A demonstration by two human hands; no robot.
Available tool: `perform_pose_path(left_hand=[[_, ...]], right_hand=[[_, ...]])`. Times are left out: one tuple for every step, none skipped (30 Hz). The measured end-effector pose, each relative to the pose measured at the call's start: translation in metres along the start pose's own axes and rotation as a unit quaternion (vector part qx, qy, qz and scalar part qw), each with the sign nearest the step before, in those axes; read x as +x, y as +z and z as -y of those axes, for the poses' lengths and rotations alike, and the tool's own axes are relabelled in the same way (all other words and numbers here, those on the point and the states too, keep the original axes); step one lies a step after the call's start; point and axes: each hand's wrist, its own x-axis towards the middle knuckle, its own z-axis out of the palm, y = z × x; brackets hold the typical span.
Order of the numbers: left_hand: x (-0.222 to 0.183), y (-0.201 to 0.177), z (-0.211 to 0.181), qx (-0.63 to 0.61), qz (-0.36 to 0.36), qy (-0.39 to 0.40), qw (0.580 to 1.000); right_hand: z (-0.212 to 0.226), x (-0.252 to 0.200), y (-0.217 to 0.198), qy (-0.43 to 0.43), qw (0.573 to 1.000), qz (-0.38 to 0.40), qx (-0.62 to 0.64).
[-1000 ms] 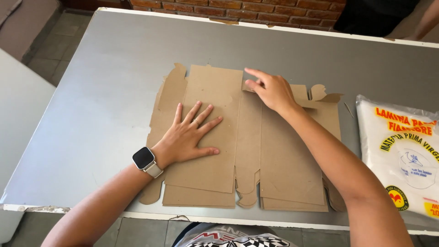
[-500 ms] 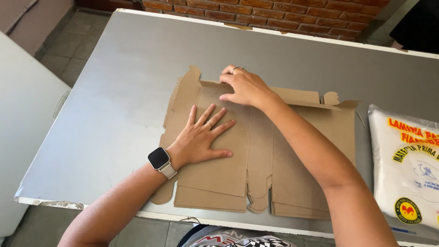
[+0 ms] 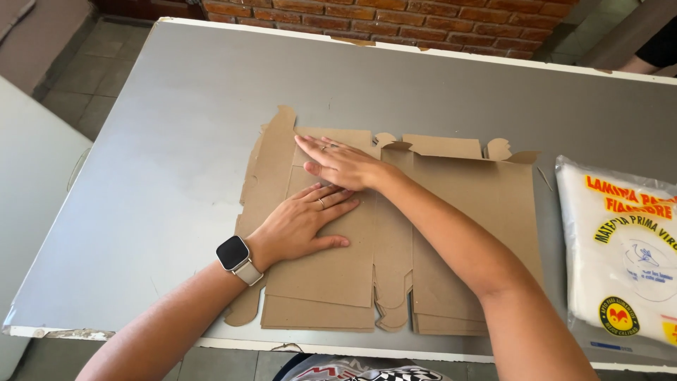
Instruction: Assembling cardboard boxes by folding flat sheets along pre-scored lines and tucking in flaps, then inserting plastic liners.
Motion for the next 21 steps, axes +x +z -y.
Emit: perform_pose_path(left_hand=[[0.001,0.0,-0.001,0.0,0.001,-0.001,1.0],[0.001,-0.001,-0.001,-0.006,0.009,-0.008,1.0],[0.001,-0.001,-0.002,-0.011,0.016,-0.016,1.0],[0.0,-0.003,-0.002,-0.012,0.018,-0.017,1.0],[0.001,-0.004,-0.003,-0.008,0.019,-0.022,1.0],[0.001,-0.005,-0.004,-0.004,0.02,-0.027,0.999],[0.002,-0.005,-0.005,-0.005,0.019,-0.029,0.999],[0.002,-0.005,-0.005,-0.004,0.016,-0.023,1.0],[0.001,-0.006,-0.005,-0.002,0.014,-0.019,1.0],[-0.001,-0.006,-0.006,-0.002,0.014,-0.023,1.0],[0.001,-0.007,-0.006,0.002,0.009,-0.018,1.0],[0.002,-0.007,-0.006,0.005,0.004,-0.013,1.0],[0.003,-0.007,-0.003,0.006,0.003,-0.013,1.0],[0.004,-0.007,0.0,0.012,0.001,-0.008,1.0],[0.002,-0.003,-0.002,0.012,0.003,-0.003,1.0],[0.001,0.003,-0.005,0.006,0.005,-0.003,1.0],[0.002,0.004,-0.001,0.018,-0.002,-0.004,1.0],[0.002,0.004,0.002,0.031,-0.009,-0.004,0.999],[0.002,0.004,0.003,0.038,-0.011,-0.004,0.999],[0.003,0.003,0.005,0.005,-0.059,0.021,0.998],[-0.001,0.006,0.002,-0.036,-0.102,0.045,0.993]], right_hand=[[-0.005,-0.008,0.003,0.0,1.0,0.0,0.002],[-0.01,-0.015,0.006,0.023,1.0,-0.002,0.003],[-0.015,-0.023,0.009,0.045,0.999,-0.005,0.005],[-0.015,-0.033,0.01,0.044,0.999,-0.004,0.007],[-0.017,-0.044,0.009,0.068,0.998,-0.008,-0.004],[-0.018,-0.055,0.009,0.091,0.996,-0.012,-0.015],[-0.023,-0.063,0.01,0.091,0.996,-0.01,-0.015],[-0.026,-0.07,0.011,0.099,0.995,-0.011,-0.022],[-0.03,-0.075,0.013,0.105,0.994,-0.013,-0.028],[-0.031,-0.072,0.016,0.102,0.994,-0.011,-0.028],[-0.033,-0.069,0.017,0.105,0.994,-0.019,-0.035],[-0.036,-0.067,0.019,0.109,0.993,-0.026,-0.043],[-0.038,-0.053,0.018,0.108,0.993,-0.027,-0.044],[-0.039,-0.04,0.019,0.075,0.994,-0.038,-0.066],[-0.04,-0.033,0.025,0.045,0.995,-0.046,-0.082],[-0.035,-0.025,0.031,0.047,0.995,-0.041,-0.079],[-0.032,-0.011,0.032,0.02,0.995,-0.049,-0.085],[-0.028,0.004,0.032,-0.007,0.994,-0.057,-0.092],[-0.023,0.005,0.03,-0.01,0.993,-0.062,-0.095],[-0.019,0.007,0.027,-0.041,0.993,-0.07,-0.086],[-0.013,0.004,0.032,-0.068,0.992,-0.073,-0.071]])
